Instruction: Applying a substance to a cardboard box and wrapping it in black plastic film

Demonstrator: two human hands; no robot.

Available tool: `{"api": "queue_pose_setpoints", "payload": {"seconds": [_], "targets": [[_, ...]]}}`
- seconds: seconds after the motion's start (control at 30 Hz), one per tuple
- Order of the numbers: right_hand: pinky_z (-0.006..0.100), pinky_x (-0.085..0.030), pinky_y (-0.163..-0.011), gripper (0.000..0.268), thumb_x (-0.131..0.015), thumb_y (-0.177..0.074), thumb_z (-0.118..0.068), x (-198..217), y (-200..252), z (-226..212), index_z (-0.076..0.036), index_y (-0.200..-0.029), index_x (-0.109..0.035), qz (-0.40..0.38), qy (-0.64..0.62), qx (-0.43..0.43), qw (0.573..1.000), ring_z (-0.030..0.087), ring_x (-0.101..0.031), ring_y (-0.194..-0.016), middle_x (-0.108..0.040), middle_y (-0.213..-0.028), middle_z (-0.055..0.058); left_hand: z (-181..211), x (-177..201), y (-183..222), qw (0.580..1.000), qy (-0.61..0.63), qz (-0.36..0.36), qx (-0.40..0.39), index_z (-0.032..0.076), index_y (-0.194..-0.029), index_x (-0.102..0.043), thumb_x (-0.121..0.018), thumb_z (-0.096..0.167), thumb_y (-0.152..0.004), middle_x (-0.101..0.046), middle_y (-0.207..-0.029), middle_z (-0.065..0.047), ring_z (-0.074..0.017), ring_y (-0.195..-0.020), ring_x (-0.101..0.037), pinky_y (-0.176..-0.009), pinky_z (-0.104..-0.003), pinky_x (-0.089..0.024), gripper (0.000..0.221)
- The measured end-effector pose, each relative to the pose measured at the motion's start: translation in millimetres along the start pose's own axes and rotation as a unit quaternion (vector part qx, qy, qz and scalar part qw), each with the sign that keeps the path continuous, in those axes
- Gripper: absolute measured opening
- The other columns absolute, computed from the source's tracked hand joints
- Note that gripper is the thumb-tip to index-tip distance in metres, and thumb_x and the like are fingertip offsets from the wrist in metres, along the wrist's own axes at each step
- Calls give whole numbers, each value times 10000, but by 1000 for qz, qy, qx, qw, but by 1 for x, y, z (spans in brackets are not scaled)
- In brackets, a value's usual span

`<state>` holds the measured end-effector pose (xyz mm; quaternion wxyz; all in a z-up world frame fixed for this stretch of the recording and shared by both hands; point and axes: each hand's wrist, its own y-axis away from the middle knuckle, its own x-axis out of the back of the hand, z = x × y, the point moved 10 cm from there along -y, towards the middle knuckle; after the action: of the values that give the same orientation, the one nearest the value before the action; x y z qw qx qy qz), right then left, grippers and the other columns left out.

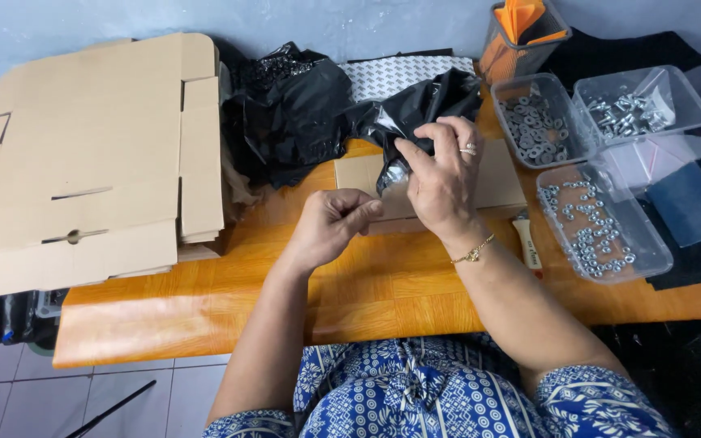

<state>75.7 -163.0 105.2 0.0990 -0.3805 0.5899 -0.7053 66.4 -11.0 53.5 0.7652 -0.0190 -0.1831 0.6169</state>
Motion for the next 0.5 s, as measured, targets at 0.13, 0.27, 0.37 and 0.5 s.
{"api": "queue_pose_setpoints", "payload": {"seconds": [0.13, 0.27, 0.37, 0.5], "targets": [[499, -393, -1031, 297, -579, -884, -6, 10, -5, 4, -177, -998, -794, 6, 13, 2, 1000, 296, -544, -1116, -566, -983, 33, 28, 1, 8, 999, -37, 11, -27, 92, -809, -768, -664, 151, -1003, -626, -523, -51, -116, -504, -549, -499, -255, -487, 229], [471, -372, -1001, 389, -530, -896, -11, 25, -14, 1, -248, -1034, -807, 24, 33, 10, 999, 256, -542, -1045, -539, -912, -7, 45, -6, 17, 987, -147, 13, -63, 140, -719, -681, -652, 189, -991, -580, -509, -42, -238, -491, -572, -488, -303, -482, 278], [459, -367, -1002, 418, -526, -885, 4, 34, -20, 0, -265, -1024, -814, 44, 42, 10, 998, 247, -549, -1021, -537, -883, -12, 62, -9, 23, 981, -171, 19, -93, 117, -737, -670, -640, 146, -979, -568, -521, -84, -309, -518, -601, -502, -337, -493, 246], [458, -426, -914, 338, -554, -852, 27, 26, 9, 86, -188, -873, -814, 96, 34, -31, 994, 285, -548, -938, -479, -810, 5, 101, -13, 45, 986, -118, -13, -115, 106, -783, -691, -640, 118, -981, -570, -552, -80, -313, -540, -600, -558, -355, -524, 206]]}}
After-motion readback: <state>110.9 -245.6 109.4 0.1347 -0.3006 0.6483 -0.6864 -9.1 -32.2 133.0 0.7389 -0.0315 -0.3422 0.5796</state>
